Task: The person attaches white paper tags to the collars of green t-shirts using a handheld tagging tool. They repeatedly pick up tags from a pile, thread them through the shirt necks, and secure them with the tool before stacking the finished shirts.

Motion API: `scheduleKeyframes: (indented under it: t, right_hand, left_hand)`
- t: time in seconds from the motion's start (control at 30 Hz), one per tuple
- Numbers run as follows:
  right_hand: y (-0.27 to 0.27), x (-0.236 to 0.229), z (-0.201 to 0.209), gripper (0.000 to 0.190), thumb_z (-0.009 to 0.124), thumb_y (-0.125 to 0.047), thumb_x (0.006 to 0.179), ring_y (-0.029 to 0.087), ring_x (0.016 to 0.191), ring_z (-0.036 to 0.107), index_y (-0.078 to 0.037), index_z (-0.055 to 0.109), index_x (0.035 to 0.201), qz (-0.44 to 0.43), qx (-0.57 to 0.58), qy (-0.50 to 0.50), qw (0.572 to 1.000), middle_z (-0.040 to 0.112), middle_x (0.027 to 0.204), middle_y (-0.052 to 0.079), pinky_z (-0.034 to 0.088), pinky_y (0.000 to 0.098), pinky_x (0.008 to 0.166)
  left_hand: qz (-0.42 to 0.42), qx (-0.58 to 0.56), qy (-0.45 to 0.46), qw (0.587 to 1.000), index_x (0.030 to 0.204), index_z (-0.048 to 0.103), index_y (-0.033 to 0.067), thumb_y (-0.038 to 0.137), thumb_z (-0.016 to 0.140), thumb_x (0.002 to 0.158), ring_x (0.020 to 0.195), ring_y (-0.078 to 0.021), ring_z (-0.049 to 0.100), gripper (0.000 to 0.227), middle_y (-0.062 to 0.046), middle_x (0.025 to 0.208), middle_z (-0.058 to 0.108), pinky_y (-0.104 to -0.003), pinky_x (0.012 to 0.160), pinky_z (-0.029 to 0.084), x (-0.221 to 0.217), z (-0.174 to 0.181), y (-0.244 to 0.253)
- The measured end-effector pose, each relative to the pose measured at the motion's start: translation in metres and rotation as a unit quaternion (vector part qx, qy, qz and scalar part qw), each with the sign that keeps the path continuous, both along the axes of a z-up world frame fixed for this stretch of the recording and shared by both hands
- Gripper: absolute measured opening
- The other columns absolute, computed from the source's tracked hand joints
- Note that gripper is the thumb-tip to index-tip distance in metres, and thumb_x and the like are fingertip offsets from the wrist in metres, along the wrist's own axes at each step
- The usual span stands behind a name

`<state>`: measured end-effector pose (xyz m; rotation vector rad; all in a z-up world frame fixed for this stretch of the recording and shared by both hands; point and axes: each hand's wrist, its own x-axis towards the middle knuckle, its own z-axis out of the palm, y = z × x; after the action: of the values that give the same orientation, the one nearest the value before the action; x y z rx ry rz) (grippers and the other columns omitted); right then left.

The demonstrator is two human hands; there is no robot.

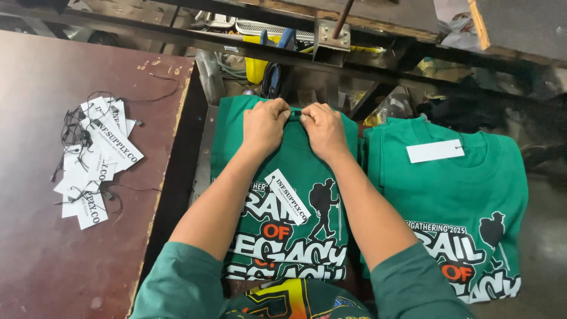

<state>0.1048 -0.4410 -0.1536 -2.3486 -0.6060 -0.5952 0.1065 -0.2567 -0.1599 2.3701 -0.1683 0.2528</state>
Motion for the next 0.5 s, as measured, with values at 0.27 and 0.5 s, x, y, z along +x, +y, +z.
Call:
scheduleKeyframes:
  t: [0.27, 0.5]
  right_hand:
    - [-0.004, 0.007, -0.006, 0.004, 0.071, -0.013, 0.093, 0.031, 0.088, 0.066, -0.013, 0.069, 0.089, 0.011, 0.001, 0.011, 1.000, 0.065, 0.081, 0.006, 0.050, 0.0424, 0.075]
    - [-0.005, 0.007, -0.006, 0.005, 0.071, -0.014, 0.093, 0.031, 0.088, 0.067, -0.014, 0.070, 0.089, 0.008, 0.008, 0.018, 1.000, 0.065, 0.080, 0.005, 0.051, 0.0422, 0.076]
  left_hand:
    - [-0.003, 0.008, -0.001, 1.000, 0.097, 0.067, 0.0322, 0.035, 0.063, 0.098, 0.104, -0.0171, 0.063, 0.005, 0.013, 0.090, 0.067, -0.042, 0.093, 0.044, 0.003, -0.005, -0.002]
    - [-0.017, -0.007, -0.023, 1.000, 0.096, 0.067, 0.0308, 0.034, 0.066, 0.097, 0.103, -0.0175, 0.062, 0.004, 0.010, 0.088, 0.063, -0.042, 0.093, 0.043, 0.002, -0.007, 0.000]
